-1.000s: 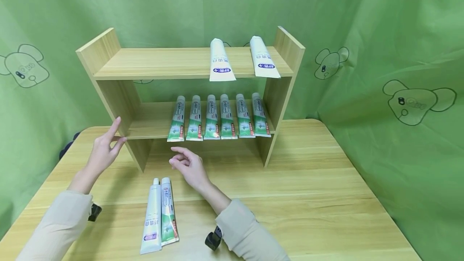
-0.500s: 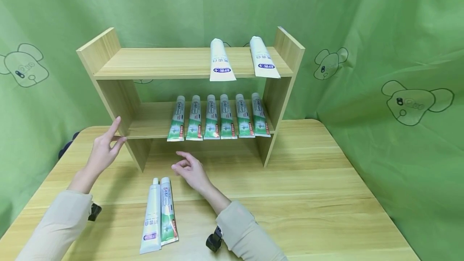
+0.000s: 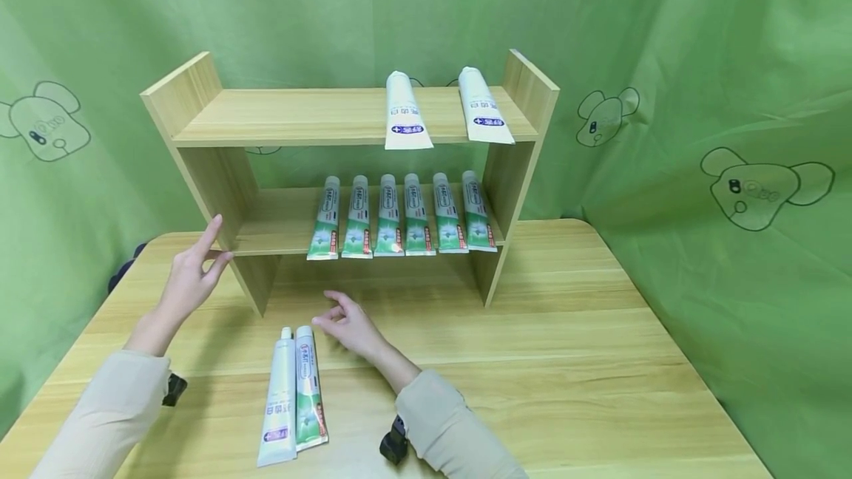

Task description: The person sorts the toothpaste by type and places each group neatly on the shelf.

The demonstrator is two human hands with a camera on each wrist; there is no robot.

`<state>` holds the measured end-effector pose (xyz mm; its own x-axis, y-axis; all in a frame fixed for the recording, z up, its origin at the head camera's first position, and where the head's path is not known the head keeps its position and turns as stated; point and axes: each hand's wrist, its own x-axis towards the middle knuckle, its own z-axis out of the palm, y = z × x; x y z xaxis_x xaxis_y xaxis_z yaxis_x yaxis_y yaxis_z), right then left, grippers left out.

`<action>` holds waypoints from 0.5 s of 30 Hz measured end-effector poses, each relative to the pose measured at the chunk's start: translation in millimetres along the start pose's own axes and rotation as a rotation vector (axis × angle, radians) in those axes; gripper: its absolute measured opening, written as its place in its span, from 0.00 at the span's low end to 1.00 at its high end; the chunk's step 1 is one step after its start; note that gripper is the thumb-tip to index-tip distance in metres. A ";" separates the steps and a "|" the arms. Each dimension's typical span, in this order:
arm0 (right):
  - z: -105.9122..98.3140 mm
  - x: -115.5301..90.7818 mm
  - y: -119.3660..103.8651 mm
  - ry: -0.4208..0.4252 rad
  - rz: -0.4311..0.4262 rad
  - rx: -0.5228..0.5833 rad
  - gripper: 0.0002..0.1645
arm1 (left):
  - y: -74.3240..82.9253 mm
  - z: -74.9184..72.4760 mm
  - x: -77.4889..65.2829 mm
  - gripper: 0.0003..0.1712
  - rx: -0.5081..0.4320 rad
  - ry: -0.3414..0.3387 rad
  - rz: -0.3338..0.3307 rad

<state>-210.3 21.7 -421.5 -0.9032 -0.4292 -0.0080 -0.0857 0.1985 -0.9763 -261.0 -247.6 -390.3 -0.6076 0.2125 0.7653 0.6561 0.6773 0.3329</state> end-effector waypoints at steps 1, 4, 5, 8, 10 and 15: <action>0.5 -1.2 -1.2 -0.007 0.005 -0.008 0.34 | -0.1 0.1 0.0 0.41 -0.002 0.000 0.000; 2.2 -3.8 -3.1 -0.026 0.019 -0.021 0.34 | 0.0 -0.2 -0.2 0.41 -0.003 0.001 0.000; 2.8 -3.9 -2.7 -0.031 0.021 -0.021 0.35 | -0.1 -0.5 -0.4 0.41 -0.002 0.000 -0.003; 4.7 -0.4 5.3 -0.043 0.027 -0.020 0.36 | -0.1 -1.4 -1.0 0.41 -0.001 -0.002 -0.010; 5.8 4.8 16.7 -0.046 0.027 -0.033 0.36 | 0.1 -1.6 -1.1 0.41 0.000 -0.003 -0.012; 6.7 11.1 35.4 -0.059 0.035 -0.083 0.38 | 0.6 -0.5 0.2 0.41 0.001 -0.001 0.003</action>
<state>-220.5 18.0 -457.6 -0.8799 -0.4717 -0.0572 -0.0911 0.2857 -0.9540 -260.5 -247.5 -389.7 -0.6059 0.2153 0.7659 0.6576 0.6774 0.3297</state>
